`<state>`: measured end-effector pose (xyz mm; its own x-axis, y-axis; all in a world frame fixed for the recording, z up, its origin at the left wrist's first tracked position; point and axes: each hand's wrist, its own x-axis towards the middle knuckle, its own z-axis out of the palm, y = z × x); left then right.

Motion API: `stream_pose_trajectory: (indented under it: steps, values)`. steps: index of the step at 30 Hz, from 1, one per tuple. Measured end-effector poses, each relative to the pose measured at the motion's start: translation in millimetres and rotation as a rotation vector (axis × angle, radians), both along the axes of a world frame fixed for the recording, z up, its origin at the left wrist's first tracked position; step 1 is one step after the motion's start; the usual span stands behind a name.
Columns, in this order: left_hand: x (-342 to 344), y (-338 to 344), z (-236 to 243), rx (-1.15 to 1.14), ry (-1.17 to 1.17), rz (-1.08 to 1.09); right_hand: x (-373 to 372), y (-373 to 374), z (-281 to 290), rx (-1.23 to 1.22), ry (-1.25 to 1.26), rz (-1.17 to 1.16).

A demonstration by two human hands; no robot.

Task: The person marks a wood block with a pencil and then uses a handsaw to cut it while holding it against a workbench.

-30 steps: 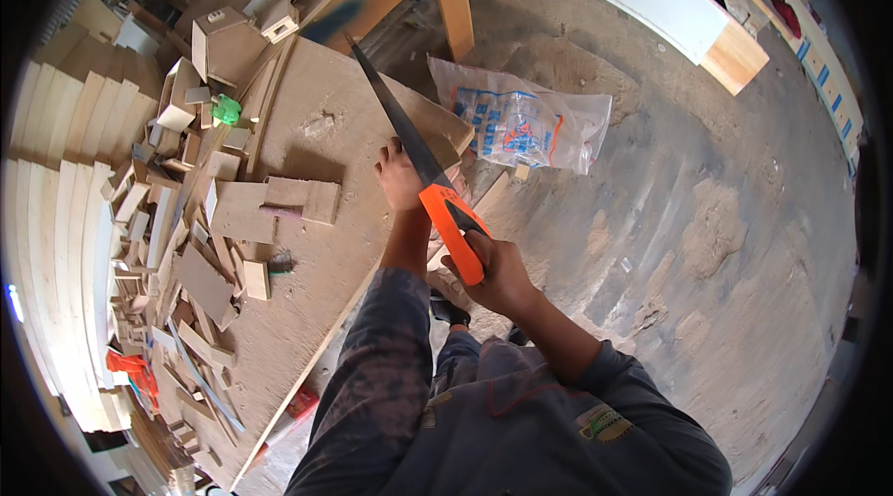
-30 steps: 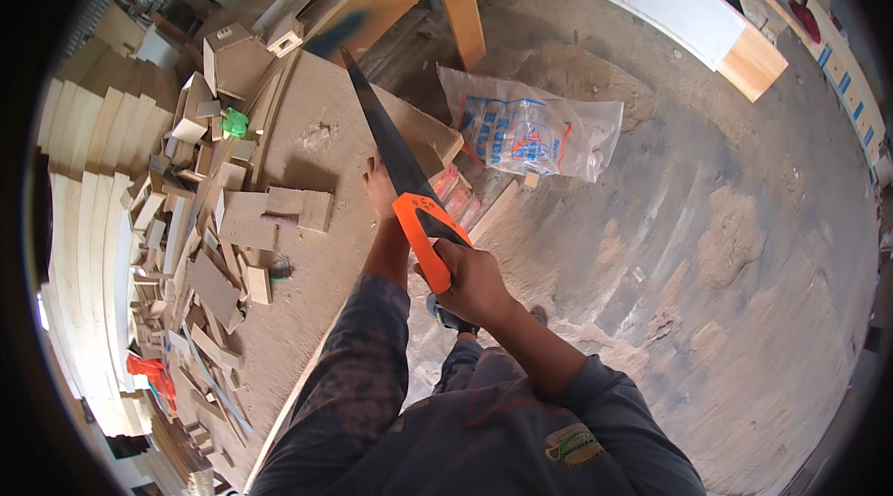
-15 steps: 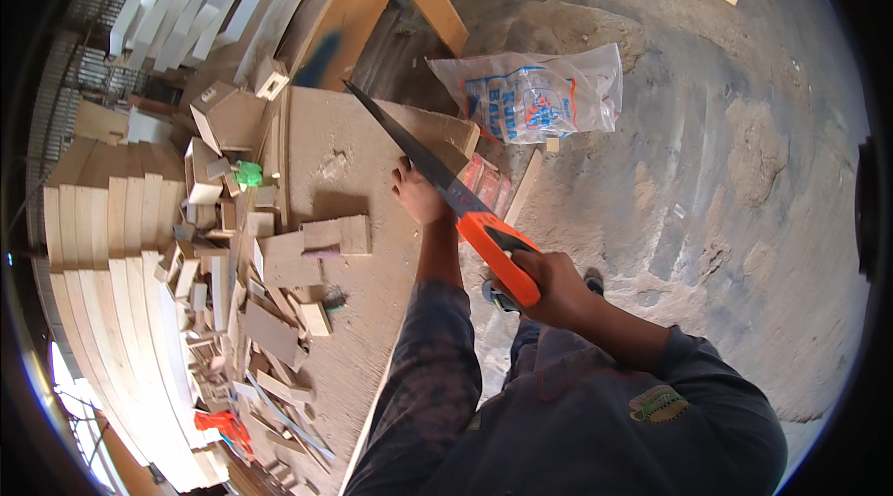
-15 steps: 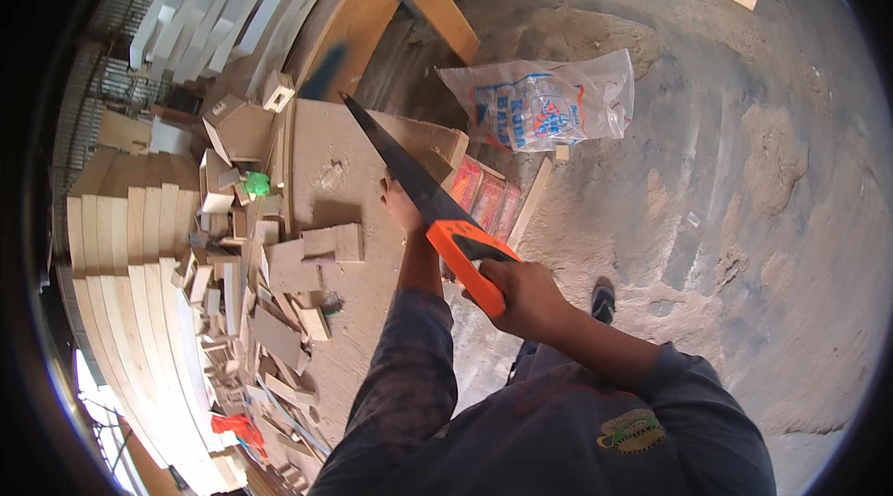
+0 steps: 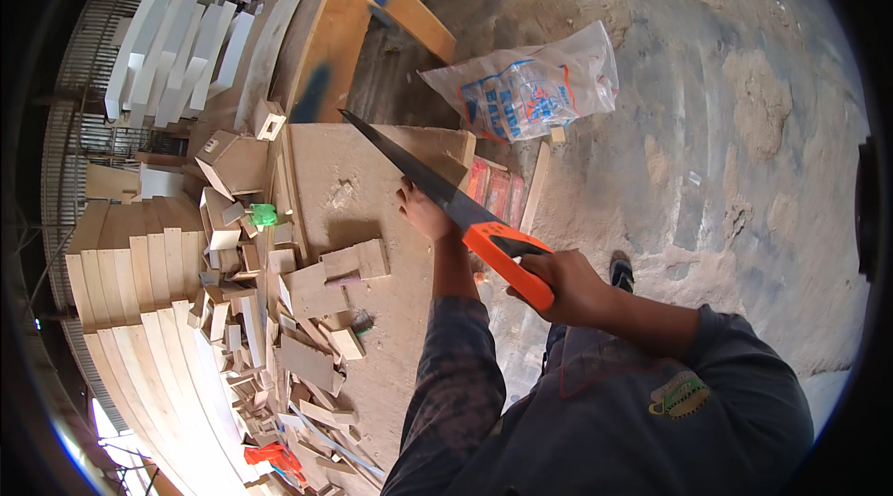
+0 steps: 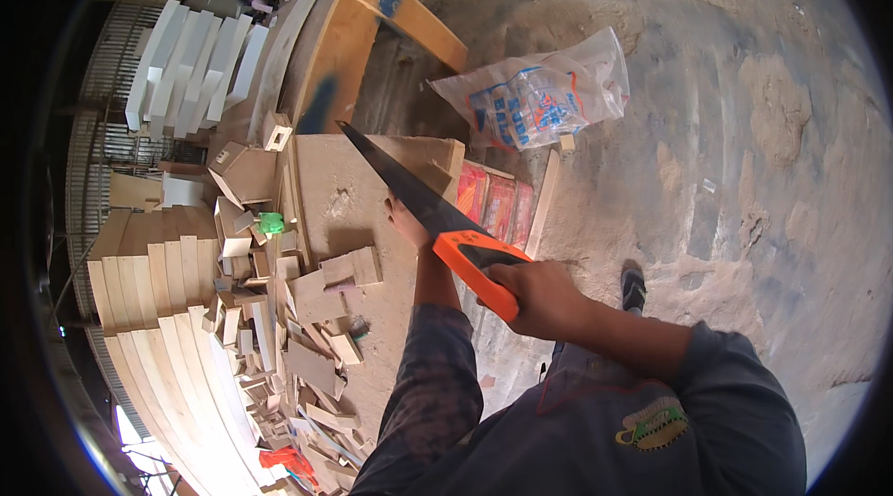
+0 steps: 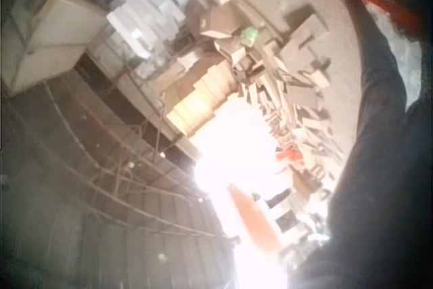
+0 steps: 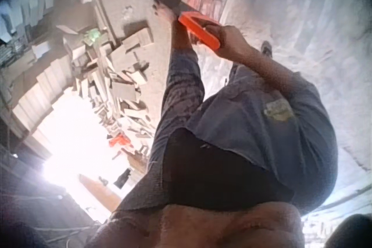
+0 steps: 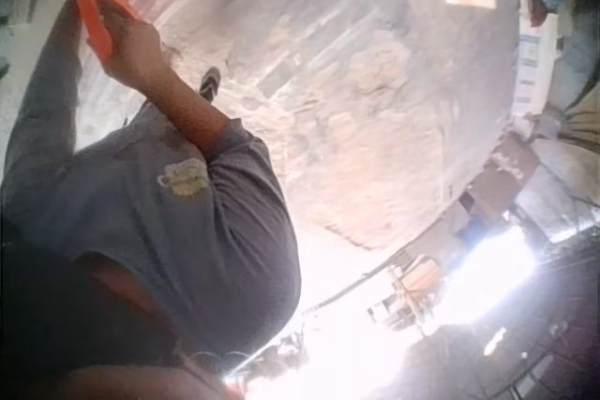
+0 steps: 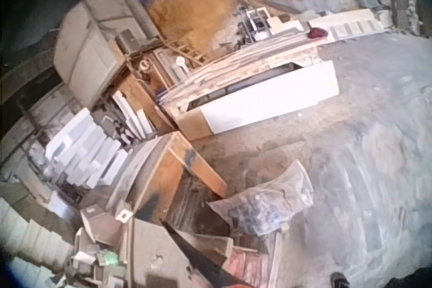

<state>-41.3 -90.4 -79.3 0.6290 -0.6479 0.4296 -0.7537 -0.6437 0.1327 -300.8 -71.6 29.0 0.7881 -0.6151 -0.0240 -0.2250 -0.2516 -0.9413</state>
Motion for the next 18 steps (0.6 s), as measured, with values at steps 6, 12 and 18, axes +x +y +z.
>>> stream_pose_trajectory:
  steps: [6, 12, 18]
  values:
    - [-13, -7, 13, -0.006, 0.068, -0.005, 48, -28, -8, -0.022, -0.098, -0.118]
    - [-6, -8, 6, 0.045, -0.008, 0.067, -8, -2, -5, -0.011, -0.055, -0.042]
    - [-10, -9, 9, 0.009, 0.044, -0.002, 41, -30, 0, 0.051, -0.125, -0.142]
